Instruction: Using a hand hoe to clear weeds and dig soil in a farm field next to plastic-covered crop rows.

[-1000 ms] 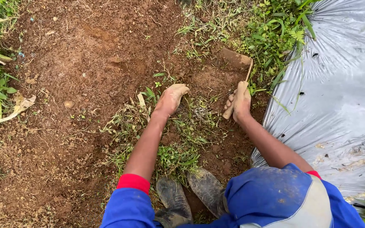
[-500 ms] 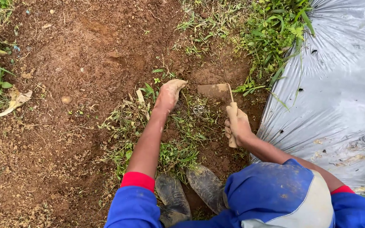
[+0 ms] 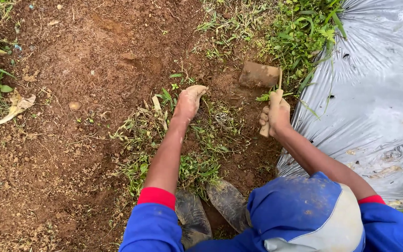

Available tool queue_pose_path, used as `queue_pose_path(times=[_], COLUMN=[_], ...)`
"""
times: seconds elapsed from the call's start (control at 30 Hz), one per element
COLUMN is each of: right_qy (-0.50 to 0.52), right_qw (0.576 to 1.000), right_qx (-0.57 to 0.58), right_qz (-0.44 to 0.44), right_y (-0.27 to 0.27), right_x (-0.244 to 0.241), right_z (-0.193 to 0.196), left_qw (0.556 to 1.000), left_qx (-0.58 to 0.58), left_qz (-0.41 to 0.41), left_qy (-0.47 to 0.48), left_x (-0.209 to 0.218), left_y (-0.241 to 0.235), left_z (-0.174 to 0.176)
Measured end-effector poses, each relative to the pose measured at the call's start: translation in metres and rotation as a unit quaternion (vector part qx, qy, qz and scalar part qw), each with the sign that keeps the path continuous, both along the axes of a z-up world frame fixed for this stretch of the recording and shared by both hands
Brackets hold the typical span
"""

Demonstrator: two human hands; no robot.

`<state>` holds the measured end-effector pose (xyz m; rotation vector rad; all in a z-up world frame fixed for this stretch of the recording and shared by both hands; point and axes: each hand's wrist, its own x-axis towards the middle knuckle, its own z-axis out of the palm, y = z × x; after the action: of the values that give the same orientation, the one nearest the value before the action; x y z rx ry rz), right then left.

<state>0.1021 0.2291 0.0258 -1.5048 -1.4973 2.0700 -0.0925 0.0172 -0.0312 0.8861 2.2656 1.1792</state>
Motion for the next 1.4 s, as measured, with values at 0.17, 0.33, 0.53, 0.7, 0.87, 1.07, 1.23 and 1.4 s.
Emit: queue_pose_path(times=[0.17, 0.33, 0.53, 0.7, 0.87, 1.07, 1.23, 1.4], right_qy=[-0.004, -0.050, 0.070, 0.095, 0.011, 0.142, 0.112, 0.043], right_qw=[1.000, 0.994, 0.996, 0.994, 0.983, 0.989, 0.994, 0.986], right_qx=[-0.011, -0.065, -0.014, -0.054, -0.031, -0.017, -0.010, -0.033], right_qz=[-0.019, 0.072, -0.058, 0.001, 0.183, -0.027, 0.003, 0.157], right_y=[-0.055, -0.069, -0.017, -0.072, -0.099, -0.053, -0.077, -0.078], right_x=[0.016, 0.020, -0.060, -0.084, -0.074, -0.126, -0.111, -0.095], right_z=[0.011, 0.010, -0.014, -0.024, -0.011, -0.003, -0.022, -0.007], left_qw=[0.999, 1.000, 0.998, 0.998, 1.000, 0.995, 0.986, 0.974], left_qx=[-0.014, 0.005, 0.062, 0.055, -0.012, -0.038, -0.036, -0.058], left_qz=[0.010, 0.014, 0.013, 0.017, -0.015, -0.062, -0.083, -0.131], left_qy=[-0.029, -0.027, -0.008, -0.019, -0.013, 0.062, 0.142, 0.176], left_x=[-0.001, -0.006, -0.010, -0.008, 0.018, 0.019, 0.029, 0.031], left_y=[0.002, 0.000, -0.001, -0.001, -0.035, -0.055, -0.061, -0.060], left_z=[-0.007, -0.012, -0.023, -0.004, 0.063, 0.025, -0.001, 0.040])
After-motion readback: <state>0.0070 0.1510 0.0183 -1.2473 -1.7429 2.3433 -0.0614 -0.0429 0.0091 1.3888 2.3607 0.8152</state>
